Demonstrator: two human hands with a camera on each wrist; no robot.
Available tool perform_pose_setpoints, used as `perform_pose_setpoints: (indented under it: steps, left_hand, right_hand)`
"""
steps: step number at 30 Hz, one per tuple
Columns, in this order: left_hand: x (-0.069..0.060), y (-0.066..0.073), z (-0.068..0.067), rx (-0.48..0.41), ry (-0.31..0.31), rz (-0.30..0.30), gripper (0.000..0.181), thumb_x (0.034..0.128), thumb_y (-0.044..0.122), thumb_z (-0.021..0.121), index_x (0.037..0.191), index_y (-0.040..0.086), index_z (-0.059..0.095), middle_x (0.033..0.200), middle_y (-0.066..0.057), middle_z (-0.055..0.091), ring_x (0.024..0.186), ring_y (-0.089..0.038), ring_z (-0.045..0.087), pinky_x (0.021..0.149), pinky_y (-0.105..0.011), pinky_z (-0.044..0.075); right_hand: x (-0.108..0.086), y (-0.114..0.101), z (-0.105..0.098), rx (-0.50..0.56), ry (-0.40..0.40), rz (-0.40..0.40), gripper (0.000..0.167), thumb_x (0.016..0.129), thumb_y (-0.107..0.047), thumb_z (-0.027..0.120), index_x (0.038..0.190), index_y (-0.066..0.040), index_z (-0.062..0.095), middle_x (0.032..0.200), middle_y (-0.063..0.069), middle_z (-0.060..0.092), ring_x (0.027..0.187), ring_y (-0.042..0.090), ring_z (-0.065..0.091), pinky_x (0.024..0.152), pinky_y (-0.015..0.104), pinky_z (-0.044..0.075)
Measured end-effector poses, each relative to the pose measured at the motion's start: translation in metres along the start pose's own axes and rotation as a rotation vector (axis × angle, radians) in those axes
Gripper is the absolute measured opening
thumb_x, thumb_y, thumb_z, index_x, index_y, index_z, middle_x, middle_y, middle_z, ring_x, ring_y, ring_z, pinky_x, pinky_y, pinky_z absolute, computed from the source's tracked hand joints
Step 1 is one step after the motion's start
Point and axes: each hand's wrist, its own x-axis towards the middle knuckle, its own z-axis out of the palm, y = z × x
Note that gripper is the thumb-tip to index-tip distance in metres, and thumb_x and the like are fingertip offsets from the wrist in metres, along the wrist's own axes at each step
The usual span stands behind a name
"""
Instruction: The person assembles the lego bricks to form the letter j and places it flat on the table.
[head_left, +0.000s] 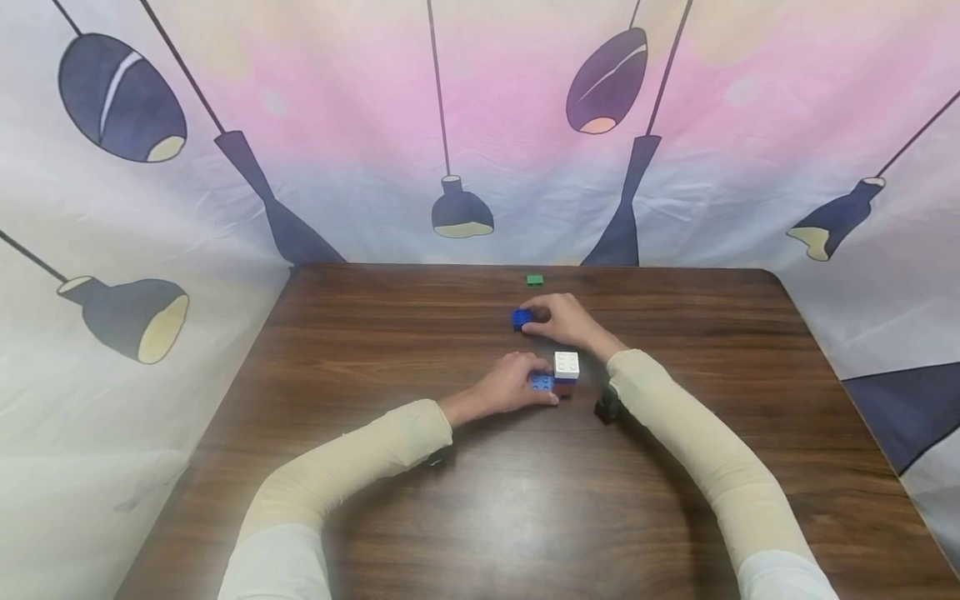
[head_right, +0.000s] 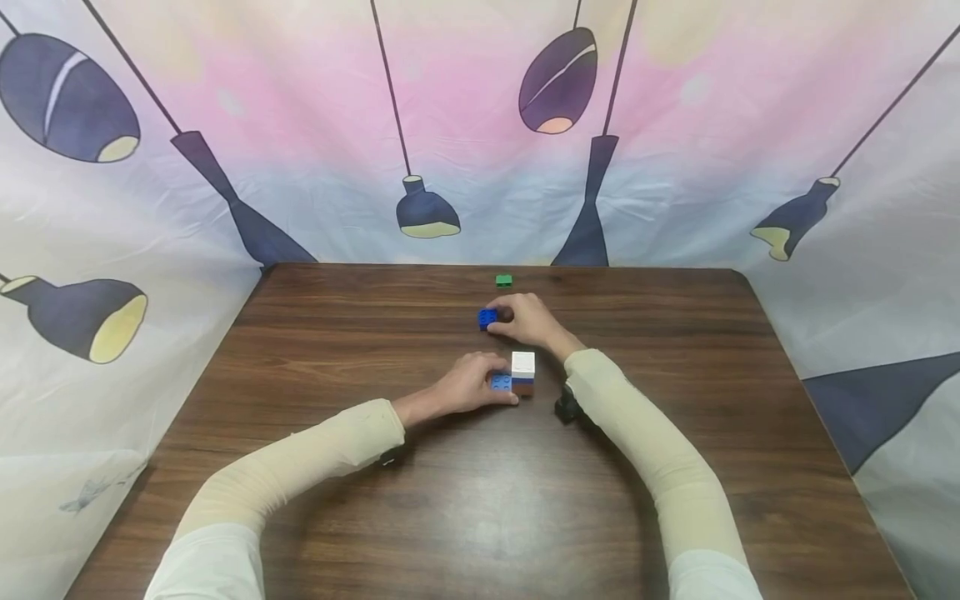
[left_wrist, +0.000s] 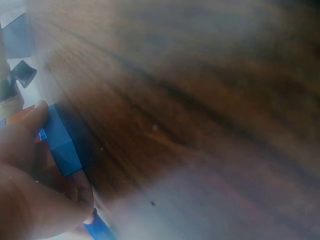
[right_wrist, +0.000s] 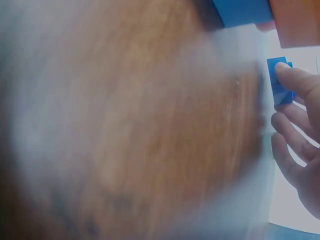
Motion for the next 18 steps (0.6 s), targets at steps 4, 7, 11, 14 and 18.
perform_pose_setpoints:
  steps: [4,7,11,14,18]
  left_hand:
    - [0.000,0.000,0.000,0.005,0.001,-0.002,0.045,0.0833,0.039,0.085,0.115,0.009,0.074,0.104,-0.004,0.073,0.089,-0.015,0.064,0.080,-0.031,0.050]
    - [0.001,0.000,0.000,0.011,-0.003,-0.004,0.046,0.0833,0.039,0.085,0.116,0.009,0.074,0.104,-0.004,0.073,0.089,-0.015,0.064,0.080,-0.031,0.050]
    - [0.002,0.000,0.000,0.009,-0.010,-0.008,0.047,0.0836,0.039,0.085,0.117,0.009,0.074,0.104,-0.004,0.073,0.089,-0.016,0.064,0.081,-0.031,0.050]
    - [0.001,0.001,0.000,-0.001,-0.011,-0.012,0.046,0.0836,0.039,0.085,0.117,0.009,0.074,0.103,-0.004,0.073,0.088,-0.015,0.064,0.080,-0.030,0.050]
    - [0.001,0.000,0.001,-0.002,-0.007,-0.011,0.046,0.0833,0.039,0.085,0.117,0.009,0.074,0.101,-0.003,0.073,0.086,-0.014,0.063,0.079,-0.030,0.049]
  right_hand:
    - [-0.003,0.004,-0.006,0.005,0.021,-0.005,0.041,0.093,-0.028,0.078,0.128,-0.010,0.070,0.123,0.012,0.073,0.113,0.030,0.068,0.097,0.047,0.053]
    - [-0.006,0.006,-0.011,0.017,0.035,-0.006,0.041,0.093,-0.027,0.077,0.130,-0.010,0.069,0.124,0.013,0.072,0.111,0.030,0.069,0.095,0.047,0.054]
    - [-0.011,0.003,-0.019,0.045,0.044,0.006,0.042,0.093,-0.025,0.077,0.132,-0.010,0.068,0.123,0.014,0.072,0.107,0.029,0.071,0.091,0.045,0.057]
    - [-0.015,-0.001,-0.027,0.068,0.054,0.015,0.043,0.093,-0.025,0.078,0.132,-0.009,0.068,0.120,0.015,0.072,0.102,0.029,0.072,0.088,0.045,0.058]
    - [-0.022,-0.007,-0.037,0.073,0.069,0.013,0.045,0.093,-0.027,0.077,0.133,-0.009,0.067,0.118,0.016,0.072,0.097,0.029,0.073,0.085,0.045,0.059]
